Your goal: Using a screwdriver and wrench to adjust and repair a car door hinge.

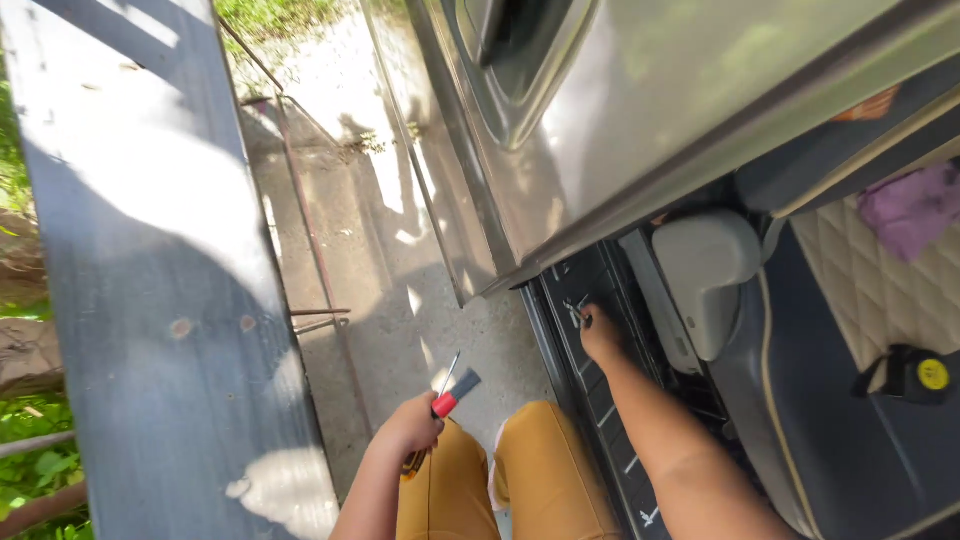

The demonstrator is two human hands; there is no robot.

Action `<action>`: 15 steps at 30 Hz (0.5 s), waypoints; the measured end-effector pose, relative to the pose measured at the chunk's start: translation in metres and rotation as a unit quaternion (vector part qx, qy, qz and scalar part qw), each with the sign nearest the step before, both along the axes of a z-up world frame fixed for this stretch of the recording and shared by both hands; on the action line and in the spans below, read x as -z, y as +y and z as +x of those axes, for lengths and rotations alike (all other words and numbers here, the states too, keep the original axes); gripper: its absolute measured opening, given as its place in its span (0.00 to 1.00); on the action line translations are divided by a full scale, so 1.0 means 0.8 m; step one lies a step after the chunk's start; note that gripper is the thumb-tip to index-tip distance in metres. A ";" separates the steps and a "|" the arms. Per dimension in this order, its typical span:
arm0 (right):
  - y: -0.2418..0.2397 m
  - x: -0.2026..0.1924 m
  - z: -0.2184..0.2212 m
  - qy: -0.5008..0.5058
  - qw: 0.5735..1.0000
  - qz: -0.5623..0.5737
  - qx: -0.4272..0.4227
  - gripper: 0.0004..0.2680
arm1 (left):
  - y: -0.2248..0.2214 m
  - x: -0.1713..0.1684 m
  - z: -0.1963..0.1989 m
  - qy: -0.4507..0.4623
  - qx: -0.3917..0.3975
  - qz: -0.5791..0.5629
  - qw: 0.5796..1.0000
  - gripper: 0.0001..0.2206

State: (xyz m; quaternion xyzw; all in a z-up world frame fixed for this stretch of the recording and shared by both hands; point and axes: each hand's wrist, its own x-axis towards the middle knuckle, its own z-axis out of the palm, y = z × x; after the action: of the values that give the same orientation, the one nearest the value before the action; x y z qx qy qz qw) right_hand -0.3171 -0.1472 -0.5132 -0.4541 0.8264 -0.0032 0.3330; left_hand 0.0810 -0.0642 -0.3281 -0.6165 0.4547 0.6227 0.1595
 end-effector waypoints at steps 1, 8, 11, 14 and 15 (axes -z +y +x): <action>0.003 0.011 0.001 -0.001 1.000 0.002 0.002 0.10 | -0.001 0.009 -0.003 -0.001 0.002 0.002 1.000 0.09; -0.050 0.099 -0.014 -0.030 0.996 -0.081 0.011 0.11 | -0.064 0.132 -0.037 0.072 -0.070 0.114 0.988 0.10; -0.047 0.120 -0.008 -0.021 0.990 -0.139 -0.021 0.12 | -0.075 0.157 -0.056 0.040 0.055 0.024 0.997 0.17; -0.050 0.170 -0.019 0.014 0.975 -0.215 -0.056 0.10 | -0.077 0.252 -0.060 0.002 0.094 -0.100 0.991 0.20; -0.058 0.191 -0.027 0.039 0.966 -0.245 -0.071 0.10 | -0.082 0.295 -0.059 0.014 0.019 -0.130 0.991 0.19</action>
State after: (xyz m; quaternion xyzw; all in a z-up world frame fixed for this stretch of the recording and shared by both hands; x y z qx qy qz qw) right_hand -0.3387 -0.1935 -0.6659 -0.5789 0.7786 -0.1646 0.1779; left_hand 0.0335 -0.1295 -0.5640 -0.6142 0.5457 0.5640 0.0836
